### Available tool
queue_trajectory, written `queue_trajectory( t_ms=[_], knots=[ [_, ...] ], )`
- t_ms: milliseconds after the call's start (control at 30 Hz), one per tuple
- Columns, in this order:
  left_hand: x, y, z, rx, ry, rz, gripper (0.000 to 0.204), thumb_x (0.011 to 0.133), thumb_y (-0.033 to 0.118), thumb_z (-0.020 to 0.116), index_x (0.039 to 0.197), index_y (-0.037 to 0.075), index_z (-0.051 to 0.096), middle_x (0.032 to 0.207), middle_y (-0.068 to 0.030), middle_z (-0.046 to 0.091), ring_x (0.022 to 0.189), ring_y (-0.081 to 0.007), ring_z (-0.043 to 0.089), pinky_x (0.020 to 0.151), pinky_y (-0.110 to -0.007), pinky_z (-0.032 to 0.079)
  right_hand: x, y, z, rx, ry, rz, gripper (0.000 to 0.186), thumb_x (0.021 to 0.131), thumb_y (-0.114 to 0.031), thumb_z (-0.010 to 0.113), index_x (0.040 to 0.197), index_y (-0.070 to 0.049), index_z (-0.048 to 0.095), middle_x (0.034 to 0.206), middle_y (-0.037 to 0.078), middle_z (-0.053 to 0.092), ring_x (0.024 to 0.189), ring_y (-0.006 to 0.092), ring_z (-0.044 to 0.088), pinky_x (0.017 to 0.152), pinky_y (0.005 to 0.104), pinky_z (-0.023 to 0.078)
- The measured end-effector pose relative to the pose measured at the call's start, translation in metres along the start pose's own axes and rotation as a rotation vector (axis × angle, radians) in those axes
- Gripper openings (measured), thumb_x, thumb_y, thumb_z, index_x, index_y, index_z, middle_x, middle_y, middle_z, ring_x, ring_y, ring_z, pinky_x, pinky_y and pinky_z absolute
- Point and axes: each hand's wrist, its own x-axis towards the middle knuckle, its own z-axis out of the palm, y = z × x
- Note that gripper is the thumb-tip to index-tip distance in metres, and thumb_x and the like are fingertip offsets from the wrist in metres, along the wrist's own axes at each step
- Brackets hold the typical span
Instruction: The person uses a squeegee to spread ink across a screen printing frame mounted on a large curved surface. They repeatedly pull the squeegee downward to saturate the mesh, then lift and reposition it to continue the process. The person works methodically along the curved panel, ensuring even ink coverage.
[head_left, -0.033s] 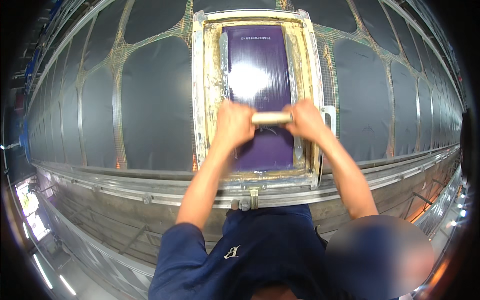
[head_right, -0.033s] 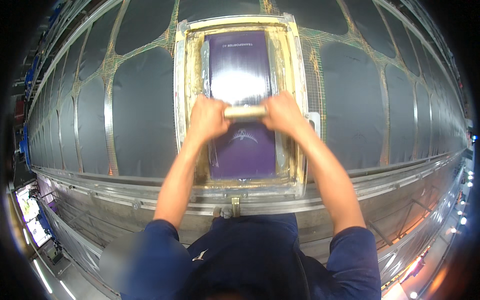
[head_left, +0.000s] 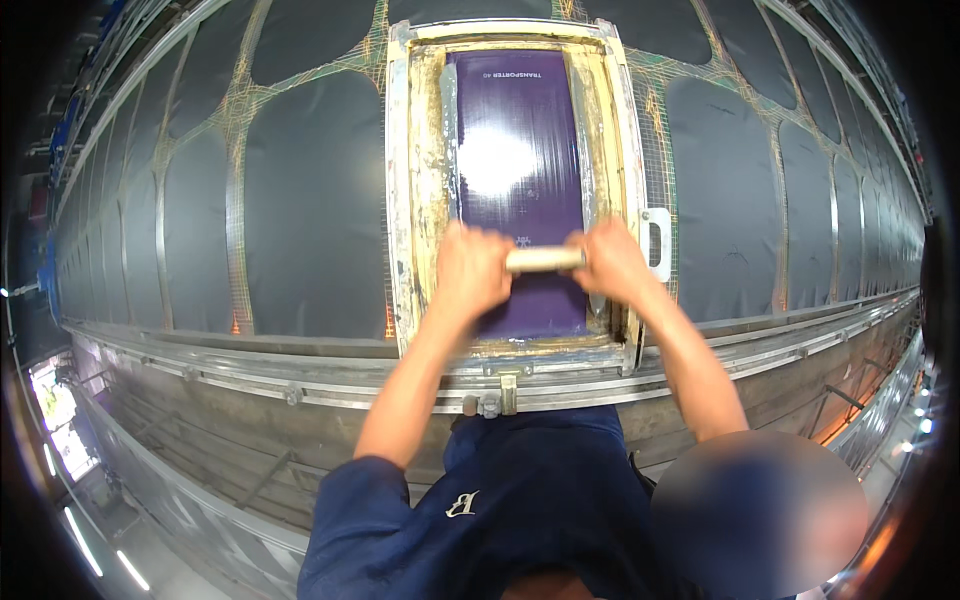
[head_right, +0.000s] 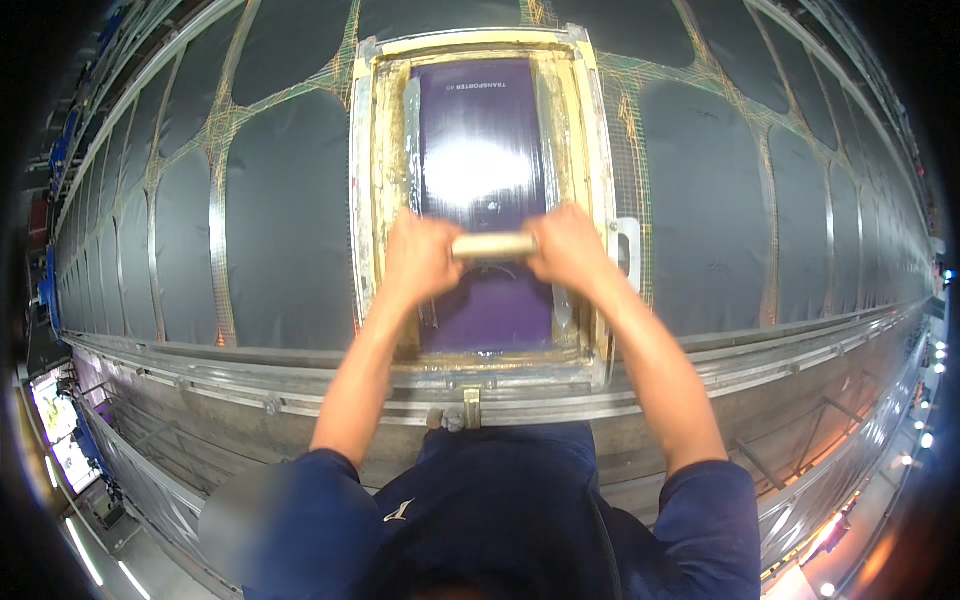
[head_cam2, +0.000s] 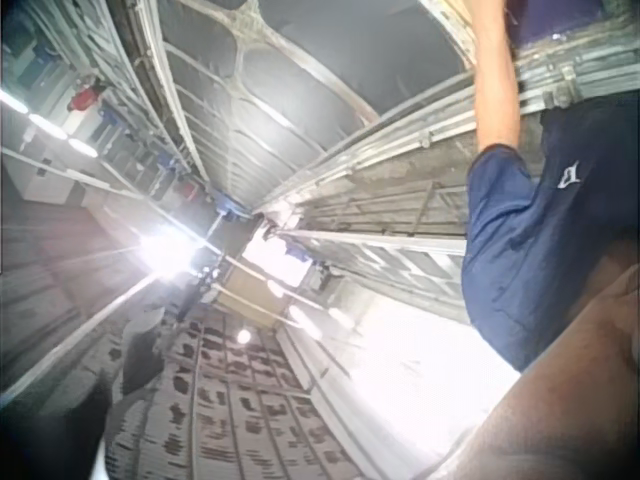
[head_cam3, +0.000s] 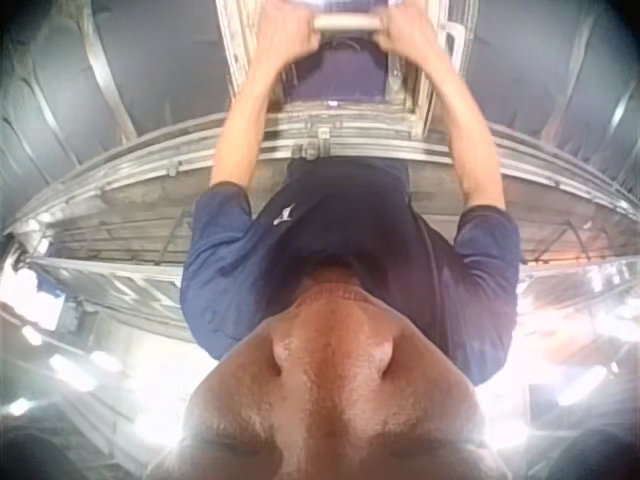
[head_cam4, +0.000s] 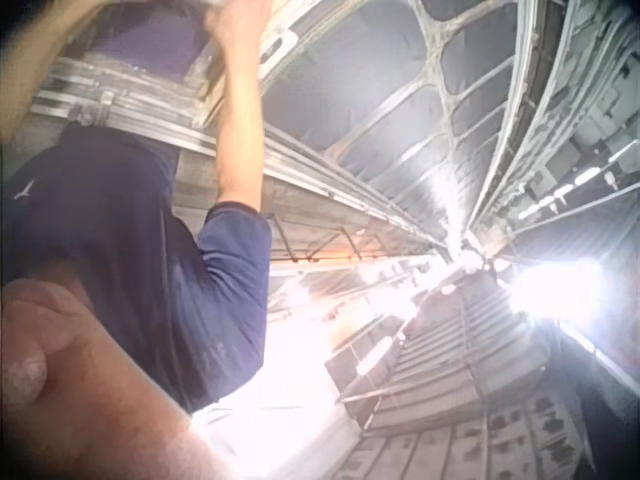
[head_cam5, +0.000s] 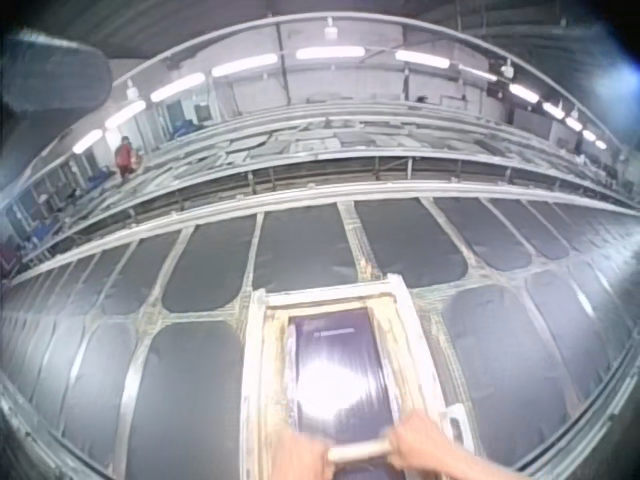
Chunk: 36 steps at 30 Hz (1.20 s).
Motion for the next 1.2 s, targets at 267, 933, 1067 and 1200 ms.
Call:
queue_trajectory(
  t_ms=[267,933,1067,1200],
  knots=[
    [-0.061,0.027,-0.005,0.010,0.081,0.104,0.011,0.071,0.015,0.078,0.081,0.016,0.073,0.078,-0.0039,0.070,0.075,-0.0251,0.065,0.079,-0.041,0.041,-0.054,-0.023,0.001,0.021,0.107,-0.133,0.017,0.072,-0.019,0.079,0.086,-0.012,0.074,0.073,0.011,0.069,0.074,0.0327,0.067,0.075,0.0444,0.050],
    [0.338,-0.116,-0.159,0.148,0.181,0.034,0.035,0.071,0.039,0.085,0.098,0.018,0.079,0.083,-0.0125,0.075,0.082,-0.0335,0.073,0.078,-0.045,0.058,0.322,0.129,-0.189,0.100,0.116,-0.008,0.035,0.075,-0.029,0.086,0.099,-0.005,0.076,0.081,0.019,0.073,0.081,0.0353,0.072,0.075,0.0436,0.056],
    [0.313,-0.100,-0.164,0.188,0.186,0.064,0.037,0.071,0.038,0.085,0.101,0.018,0.080,0.081,-0.0133,0.075,0.082,-0.0345,0.073,0.079,-0.044,0.057,0.301,0.115,-0.184,-0.017,0.168,-0.075,0.033,0.074,-0.030,0.085,0.098,-0.008,0.077,0.083,0.017,0.073,0.083,0.0387,0.071,0.076,0.0456,0.055],
    [0.246,-0.071,-0.148,0.150,0.185,0.067,0.031,0.071,0.033,0.084,0.097,0.017,0.080,0.078,-0.0126,0.074,0.078,-0.0349,0.072,0.080,-0.046,0.056,0.235,0.084,-0.164,0.044,0.150,-0.078,0.030,0.073,-0.028,0.086,0.093,-0.007,0.076,0.083,0.017,0.073,0.083,0.0381,0.071,0.076,0.0452,0.056]
  ],
)
